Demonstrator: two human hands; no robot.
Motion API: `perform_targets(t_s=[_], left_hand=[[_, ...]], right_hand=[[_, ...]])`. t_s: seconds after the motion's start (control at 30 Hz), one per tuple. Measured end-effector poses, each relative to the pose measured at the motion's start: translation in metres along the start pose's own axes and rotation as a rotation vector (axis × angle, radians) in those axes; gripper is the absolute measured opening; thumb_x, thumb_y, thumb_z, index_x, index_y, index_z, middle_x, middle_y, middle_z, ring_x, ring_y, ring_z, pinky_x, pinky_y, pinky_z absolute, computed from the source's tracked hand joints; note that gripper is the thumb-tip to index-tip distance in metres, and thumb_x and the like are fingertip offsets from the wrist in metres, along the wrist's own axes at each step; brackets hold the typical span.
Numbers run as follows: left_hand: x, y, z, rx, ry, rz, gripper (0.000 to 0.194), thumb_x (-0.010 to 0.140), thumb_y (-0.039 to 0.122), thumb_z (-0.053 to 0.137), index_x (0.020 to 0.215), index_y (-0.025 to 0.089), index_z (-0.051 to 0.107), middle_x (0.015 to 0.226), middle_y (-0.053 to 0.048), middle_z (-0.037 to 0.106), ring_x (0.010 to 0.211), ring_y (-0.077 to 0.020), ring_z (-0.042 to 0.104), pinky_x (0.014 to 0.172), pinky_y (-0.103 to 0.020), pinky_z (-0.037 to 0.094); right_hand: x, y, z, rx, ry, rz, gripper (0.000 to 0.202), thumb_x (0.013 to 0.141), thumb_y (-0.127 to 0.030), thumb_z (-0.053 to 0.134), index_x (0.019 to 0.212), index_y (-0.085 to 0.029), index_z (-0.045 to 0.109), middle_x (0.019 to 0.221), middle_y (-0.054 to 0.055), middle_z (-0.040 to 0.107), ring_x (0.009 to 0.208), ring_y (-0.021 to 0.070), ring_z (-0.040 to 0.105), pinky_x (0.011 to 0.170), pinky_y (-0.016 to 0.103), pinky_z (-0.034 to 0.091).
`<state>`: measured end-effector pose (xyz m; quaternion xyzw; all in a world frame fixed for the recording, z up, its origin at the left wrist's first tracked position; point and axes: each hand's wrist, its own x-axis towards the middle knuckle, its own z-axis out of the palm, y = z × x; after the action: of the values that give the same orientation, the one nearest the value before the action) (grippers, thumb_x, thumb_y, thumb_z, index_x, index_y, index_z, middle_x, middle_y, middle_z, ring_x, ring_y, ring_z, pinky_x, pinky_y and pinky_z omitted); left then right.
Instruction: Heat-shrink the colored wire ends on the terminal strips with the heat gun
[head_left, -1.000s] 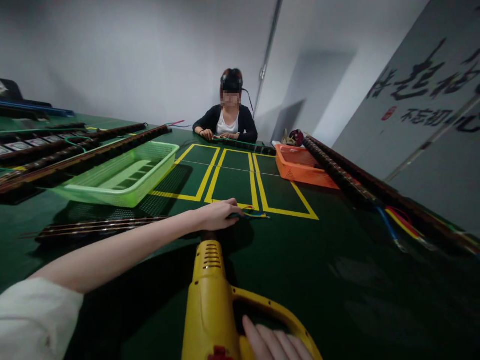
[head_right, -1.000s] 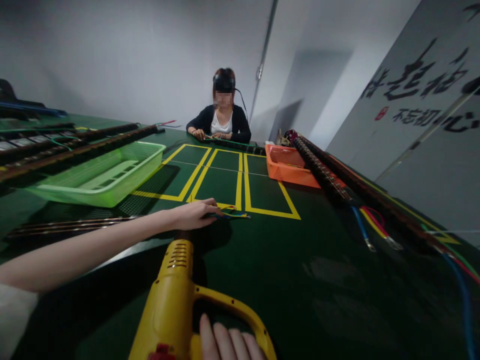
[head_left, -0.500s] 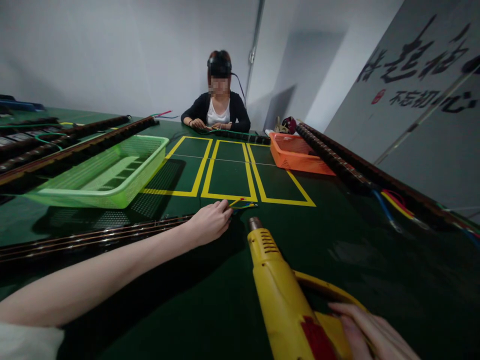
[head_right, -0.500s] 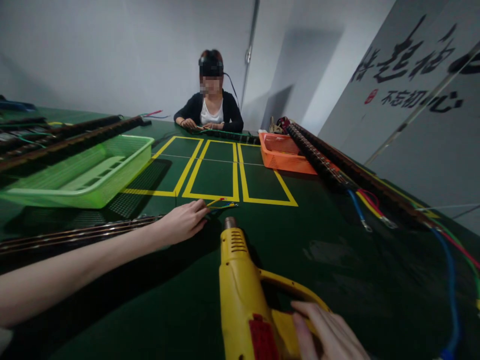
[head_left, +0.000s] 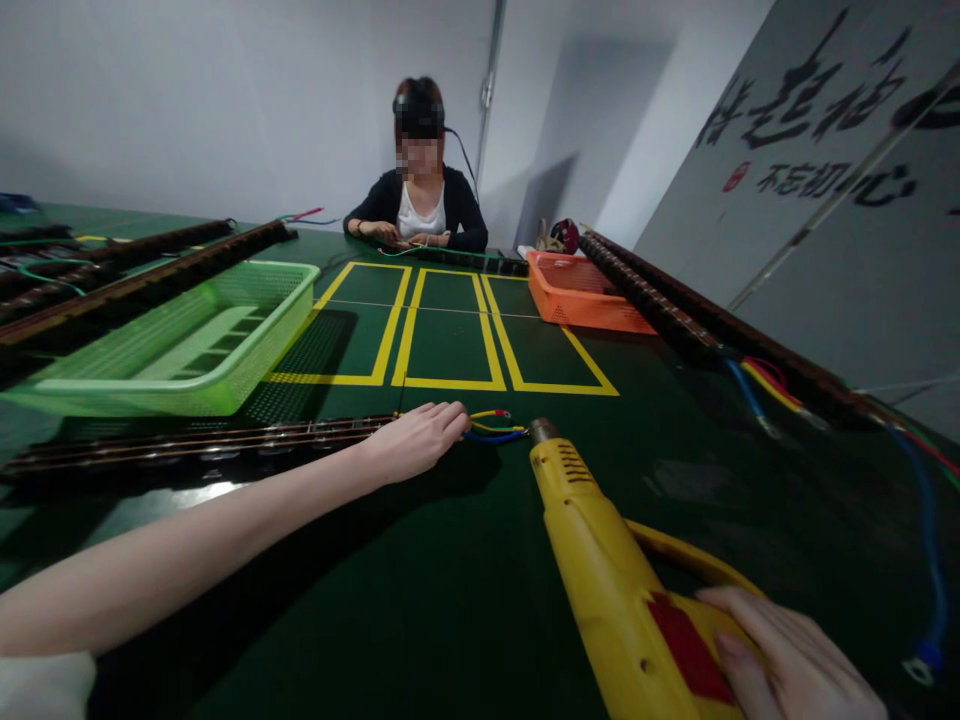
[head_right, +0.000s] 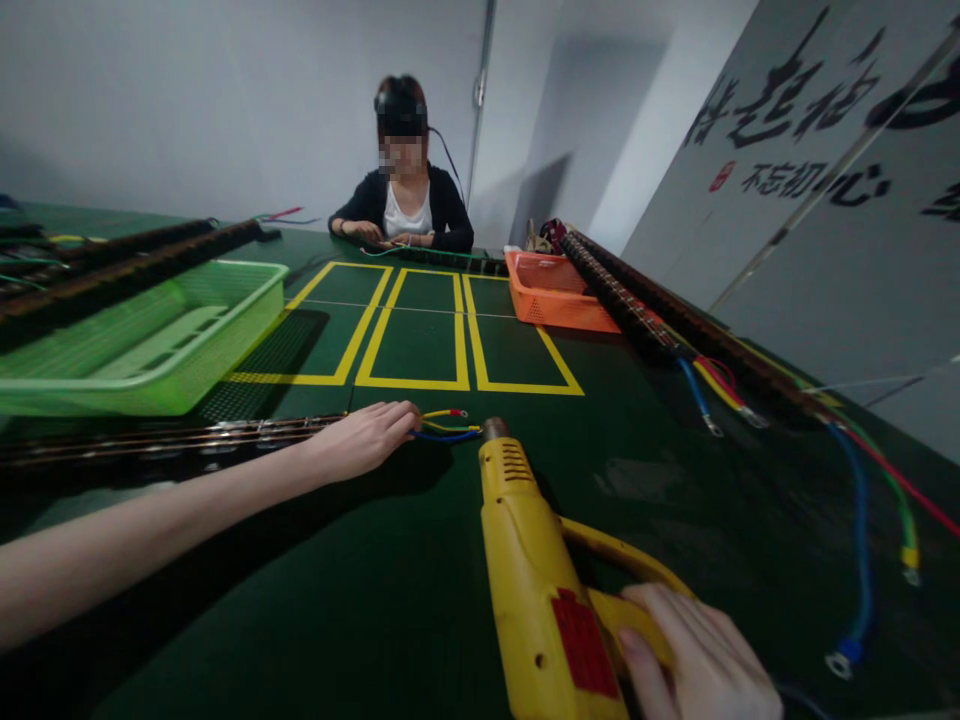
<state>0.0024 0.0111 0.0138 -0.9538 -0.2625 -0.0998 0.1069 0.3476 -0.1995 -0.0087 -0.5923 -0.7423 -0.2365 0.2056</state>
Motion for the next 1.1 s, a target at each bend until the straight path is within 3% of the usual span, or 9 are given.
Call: perform_targets(t_s=[0.2, 0.37, 0.63, 0.77, 0.97, 1.1], left_hand=[[-0.001, -0.003, 0.000, 0.006, 0.178, 0.118, 0.023, 0.094, 0.017, 0.035, 0.102, 0.009, 0.055, 0.124, -0.015, 0.048, 0.118, -0.0236, 0.044, 0.102, -0.038, 0.035], [-0.006, -0.002, -0.005, 0.106, 0.104, 0.181, 0.026, 0.093, 0.015, 0.035, 0.109, 0.017, 0.055, 0.109, -0.008, 0.060, 0.105, -0.0196, 0.052, 0.098, -0.037, 0.037], [-0.003, 0.003, -0.003, 0.087, 0.165, 0.031, 0.021, 0.092, 0.018, 0.037, 0.100, 0.017, 0.056, 0.109, -0.007, 0.063, 0.119, -0.0196, 0.047, 0.112, -0.046, 0.021], [-0.012, 0.003, -0.009, 0.067, 0.166, 0.027, 0.022, 0.091, 0.019, 0.039, 0.106, 0.017, 0.055, 0.111, -0.006, 0.062, 0.120, -0.0195, 0.047, 0.114, -0.047, 0.017], [-0.024, -0.008, -0.014, 0.017, 0.235, -0.035, 0.020, 0.088, 0.024, 0.045, 0.099, 0.020, 0.061, 0.115, -0.006, 0.059, 0.110, -0.0213, 0.053, 0.106, -0.046, 0.031], [-0.022, -0.008, -0.008, -0.026, 0.240, -0.142, 0.023, 0.090, 0.027, 0.040, 0.098, 0.018, 0.061, 0.109, -0.008, 0.059, 0.099, -0.0201, 0.056, 0.087, -0.038, 0.046]], right_hand=[[0.003, -0.004, -0.002, -0.003, 0.051, -0.034, 0.026, 0.086, -0.030, 0.041, 0.083, -0.017, 0.064, 0.077, 0.005, 0.067, 0.070, 0.0194, 0.063, 0.067, 0.031, 0.045], [-0.005, 0.001, -0.008, -0.025, 0.069, -0.009, 0.025, 0.086, -0.025, 0.041, 0.082, -0.015, 0.064, 0.076, 0.007, 0.066, 0.070, 0.0206, 0.063, 0.065, 0.032, 0.045], [-0.012, -0.001, -0.003, 0.052, 0.163, 0.038, 0.022, 0.085, -0.022, 0.042, 0.083, -0.017, 0.063, 0.074, 0.007, 0.066, 0.070, 0.0206, 0.062, 0.069, 0.034, 0.045], [-0.015, -0.008, -0.004, 0.137, 0.202, 0.111, 0.023, 0.086, -0.024, 0.042, 0.082, -0.017, 0.063, 0.075, 0.008, 0.065, 0.073, 0.0216, 0.060, 0.073, 0.036, 0.044], [-0.015, -0.007, -0.017, 0.139, 0.103, 0.032, 0.020, 0.083, -0.023, 0.044, 0.081, -0.018, 0.064, 0.075, 0.004, 0.067, 0.069, 0.0186, 0.063, 0.072, 0.032, 0.046], [-0.013, -0.012, -0.014, 0.181, 0.152, 0.069, 0.019, 0.082, -0.024, 0.045, 0.080, -0.019, 0.064, 0.073, 0.004, 0.067, 0.068, 0.0187, 0.063, 0.072, 0.032, 0.045]])
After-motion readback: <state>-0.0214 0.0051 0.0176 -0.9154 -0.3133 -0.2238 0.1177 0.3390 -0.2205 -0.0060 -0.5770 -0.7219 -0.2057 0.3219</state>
